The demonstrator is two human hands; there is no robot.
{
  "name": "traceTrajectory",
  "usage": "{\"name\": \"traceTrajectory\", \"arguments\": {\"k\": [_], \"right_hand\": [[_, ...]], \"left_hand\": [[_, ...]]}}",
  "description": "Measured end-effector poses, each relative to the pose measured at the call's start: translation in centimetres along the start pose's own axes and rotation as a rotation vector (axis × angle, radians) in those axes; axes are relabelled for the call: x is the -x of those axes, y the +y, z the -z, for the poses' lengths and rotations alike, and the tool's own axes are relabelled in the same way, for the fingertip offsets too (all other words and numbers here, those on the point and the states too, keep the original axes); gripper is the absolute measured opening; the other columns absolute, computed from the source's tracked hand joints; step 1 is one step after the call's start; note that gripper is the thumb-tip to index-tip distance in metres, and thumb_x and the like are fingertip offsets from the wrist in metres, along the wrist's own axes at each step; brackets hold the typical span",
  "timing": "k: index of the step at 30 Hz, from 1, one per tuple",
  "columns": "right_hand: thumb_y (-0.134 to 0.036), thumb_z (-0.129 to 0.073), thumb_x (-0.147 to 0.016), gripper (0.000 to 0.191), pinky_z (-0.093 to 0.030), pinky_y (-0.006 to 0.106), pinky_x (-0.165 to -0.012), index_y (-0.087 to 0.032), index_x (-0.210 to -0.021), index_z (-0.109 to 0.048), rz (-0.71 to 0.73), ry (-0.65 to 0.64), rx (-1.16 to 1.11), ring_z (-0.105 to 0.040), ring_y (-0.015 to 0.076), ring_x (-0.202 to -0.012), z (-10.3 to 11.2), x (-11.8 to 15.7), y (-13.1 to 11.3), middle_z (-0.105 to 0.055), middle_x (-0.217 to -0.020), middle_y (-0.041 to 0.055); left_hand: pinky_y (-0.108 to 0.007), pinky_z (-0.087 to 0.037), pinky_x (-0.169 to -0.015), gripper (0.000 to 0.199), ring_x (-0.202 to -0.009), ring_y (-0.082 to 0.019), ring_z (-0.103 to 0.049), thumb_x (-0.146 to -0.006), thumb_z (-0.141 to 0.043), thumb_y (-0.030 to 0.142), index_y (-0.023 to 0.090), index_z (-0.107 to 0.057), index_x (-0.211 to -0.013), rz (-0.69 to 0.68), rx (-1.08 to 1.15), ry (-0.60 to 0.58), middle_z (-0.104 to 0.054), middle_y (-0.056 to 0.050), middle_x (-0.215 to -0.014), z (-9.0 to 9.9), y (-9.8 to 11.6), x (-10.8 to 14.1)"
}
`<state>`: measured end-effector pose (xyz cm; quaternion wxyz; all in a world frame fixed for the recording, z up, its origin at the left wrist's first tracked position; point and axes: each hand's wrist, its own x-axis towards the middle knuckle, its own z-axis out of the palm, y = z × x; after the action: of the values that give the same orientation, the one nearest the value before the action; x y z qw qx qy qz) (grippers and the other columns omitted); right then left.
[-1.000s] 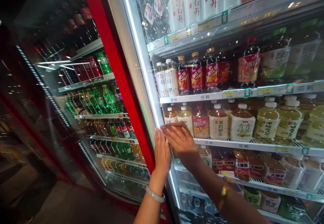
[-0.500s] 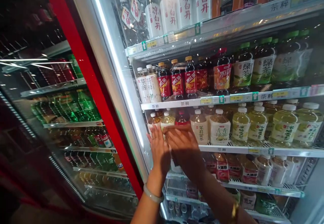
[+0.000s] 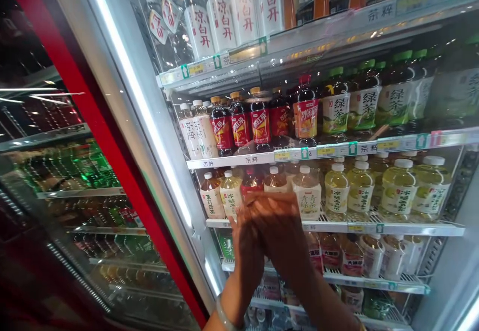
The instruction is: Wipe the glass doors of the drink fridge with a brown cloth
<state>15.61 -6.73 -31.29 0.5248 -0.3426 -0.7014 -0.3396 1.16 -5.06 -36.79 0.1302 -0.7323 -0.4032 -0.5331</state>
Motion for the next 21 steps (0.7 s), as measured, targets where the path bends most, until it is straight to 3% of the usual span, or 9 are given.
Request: {"name": "traceTrajectory", "arguments": {"k": [2, 5, 7, 9, 11, 13, 17, 19, 21], "right_hand": [[-0.014, -0.059, -0.100, 0.038, -0.034, 0.046, -0.132, -0.021, -0.136, -0.067, 0.010, -0.011, -0.011, -0.053, 0.0243, -0.150, 1.1, 3.0, 1.6, -0.074, -0.136, 0.0080], [-0.018, -0.061, -0.100, 0.044, -0.035, 0.052, -0.132, -0.023, -0.144, -0.063, -0.103, -0.010, 0.053, -0.045, 0.0293, -0.156, 3.8, 5.2, 5.9, -0.066, -0.148, 0.0109], [-0.022, -0.061, -0.100, 0.047, -0.033, 0.062, -0.131, -0.022, -0.148, -0.061, -0.210, 0.068, 0.079, -0.037, 0.0367, -0.160, 5.1, 4.0, 8.2, -0.058, -0.157, 0.0142], [-0.022, -0.060, -0.100, 0.048, -0.032, 0.071, -0.128, -0.021, -0.147, -0.061, -0.292, 0.152, 0.094, -0.033, 0.0425, -0.161, 5.6, 1.6, 9.0, -0.054, -0.160, 0.0164], [-0.021, -0.058, -0.100, 0.043, -0.030, 0.074, -0.128, -0.022, -0.143, -0.063, -0.273, 0.138, 0.106, -0.031, 0.0425, -0.162, 5.2, -0.4, 8.5, -0.056, -0.158, 0.0157], [-0.020, -0.058, -0.100, 0.037, -0.026, 0.068, -0.132, -0.023, -0.136, -0.067, -0.190, 0.089, 0.094, -0.032, 0.0368, -0.162, 4.6, -0.5, 7.5, -0.062, -0.152, 0.0123], [-0.013, -0.062, -0.098, 0.033, -0.025, 0.051, -0.137, -0.022, -0.129, -0.070, -0.051, 0.057, 0.030, -0.039, 0.0254, -0.160, 5.1, 4.7, 8.2, -0.073, -0.137, 0.0083], [-0.013, -0.063, -0.098, 0.036, -0.029, 0.051, -0.135, -0.019, -0.133, -0.069, -0.067, 0.020, 0.085, -0.039, 0.0279, -0.160, 6.6, 7.3, 10.4, -0.071, -0.140, 0.0115], [-0.017, -0.065, -0.098, 0.037, -0.034, 0.055, -0.132, -0.017, -0.135, -0.067, -0.129, 0.017, 0.134, -0.038, 0.0336, -0.160, 8.5, 7.8, 13.1, -0.065, -0.148, 0.0155]], "left_hand": [[-0.063, -0.018, -0.137, 0.082, -0.166, -0.031, -0.025, -0.097, -0.043, 0.005, 0.023, -0.020, -0.173, -0.009, -0.042, 0.022, -0.036, -0.014, -0.174, -0.3, 0.3, -0.2], [-0.068, -0.017, -0.135, 0.087, -0.166, -0.032, -0.024, -0.093, -0.041, 0.000, 0.021, -0.015, -0.173, -0.076, -0.093, 0.035, -0.033, -0.016, -0.175, -1.0, 1.2, -0.8], [-0.068, -0.013, -0.135, 0.086, -0.166, -0.032, -0.024, -0.093, -0.041, 0.002, 0.019, -0.016, -0.173, -0.111, -0.096, 0.017, -0.032, -0.017, -0.175, -1.6, 2.3, -1.2], [-0.065, -0.010, -0.136, 0.083, -0.166, -0.031, -0.024, -0.094, -0.042, 0.005, 0.017, -0.018, -0.173, -0.134, -0.089, -0.004, -0.032, -0.017, -0.175, -2.3, 3.6, -1.4], [-0.060, -0.007, -0.138, 0.081, -0.167, -0.028, -0.022, -0.097, -0.043, 0.007, 0.016, -0.018, -0.173, -0.171, -0.075, 0.013, -0.034, -0.016, -0.175, -2.9, 4.9, -1.5], [-0.051, -0.006, -0.140, 0.079, -0.168, -0.025, -0.017, -0.098, -0.043, 0.008, 0.014, -0.016, -0.173, -0.215, -0.050, 0.052, -0.029, -0.014, -0.176, -3.5, 6.0, -1.7], [-0.048, -0.004, -0.140, 0.080, -0.168, -0.025, -0.013, -0.097, -0.041, 0.007, 0.011, -0.016, -0.172, -0.243, -0.039, 0.069, -0.017, -0.013, -0.179, -4.5, 7.5, -2.1], [-0.053, 0.000, -0.139, 0.082, -0.168, -0.027, -0.013, -0.094, -0.041, 0.004, 0.010, -0.017, -0.172, -0.247, -0.058, 0.058, -0.018, -0.014, -0.179, -5.1, 8.3, -2.2], [-0.056, 0.004, -0.138, 0.085, -0.168, -0.026, -0.010, -0.091, -0.041, 0.001, 0.010, -0.016, -0.172, -0.238, -0.079, 0.045, -0.018, -0.015, -0.178, -5.9, 9.4, -2.3]]}}
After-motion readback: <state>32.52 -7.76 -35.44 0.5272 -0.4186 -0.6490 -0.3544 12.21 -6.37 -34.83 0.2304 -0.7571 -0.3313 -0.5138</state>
